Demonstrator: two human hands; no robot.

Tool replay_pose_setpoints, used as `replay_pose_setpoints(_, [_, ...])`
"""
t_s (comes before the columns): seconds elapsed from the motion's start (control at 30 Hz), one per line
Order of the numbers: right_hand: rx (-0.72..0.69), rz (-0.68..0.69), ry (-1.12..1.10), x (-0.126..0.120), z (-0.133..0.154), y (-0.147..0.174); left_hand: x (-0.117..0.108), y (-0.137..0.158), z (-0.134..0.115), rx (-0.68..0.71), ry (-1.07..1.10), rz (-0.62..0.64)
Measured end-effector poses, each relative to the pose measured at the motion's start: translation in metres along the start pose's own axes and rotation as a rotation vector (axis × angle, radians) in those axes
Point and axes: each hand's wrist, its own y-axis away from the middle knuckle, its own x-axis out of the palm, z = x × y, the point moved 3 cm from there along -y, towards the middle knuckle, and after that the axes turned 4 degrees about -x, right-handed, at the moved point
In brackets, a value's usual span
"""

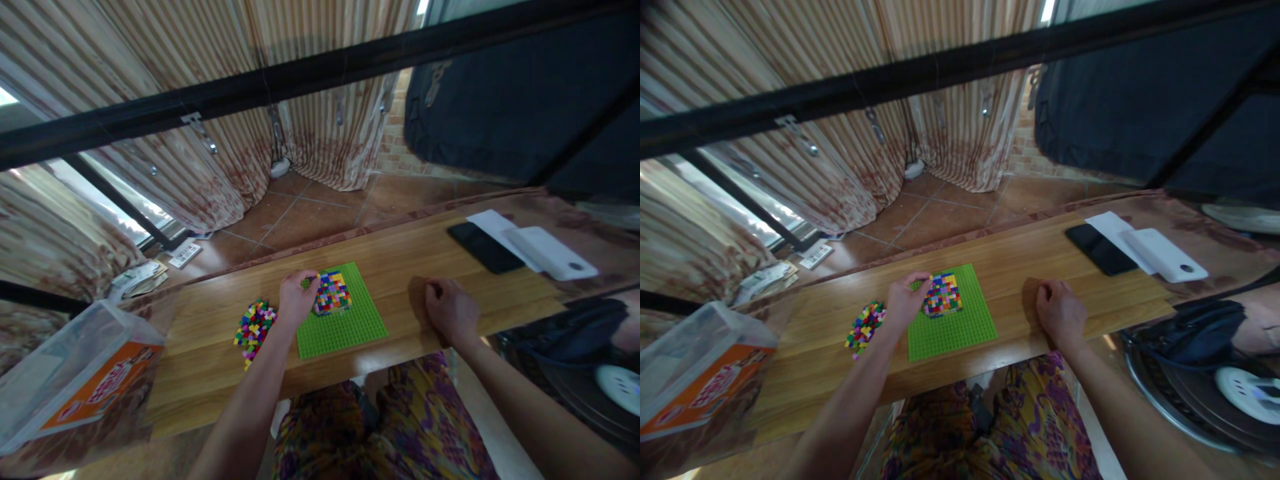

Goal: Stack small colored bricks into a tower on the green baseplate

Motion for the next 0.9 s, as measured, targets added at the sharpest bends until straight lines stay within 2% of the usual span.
replay_pose_setpoints(0.27, [-0.011,-0.006,-0.005,0.001,-0.001,0.000,0.006,0.000,0.004,0.012,0.183,0.007])
replay_pose_setpoints(0.53, [-0.012,0.006,-0.001,0.001,-0.002,-0.001,0.012,0.000,0.013,-0.049,0.233,-0.002])
replay_pose_setpoints(0.7, [-0.019,-0.017,-0.004,0.001,-0.002,0.000,0.008,0.000,0.009,-0.011,0.195,0.000])
replay_pose_setpoints(0.9, [-0.011,-0.001,0.019,0.001,-0.002,0.000,0.003,-0.003,0.002,0.113,0.021,0.009])
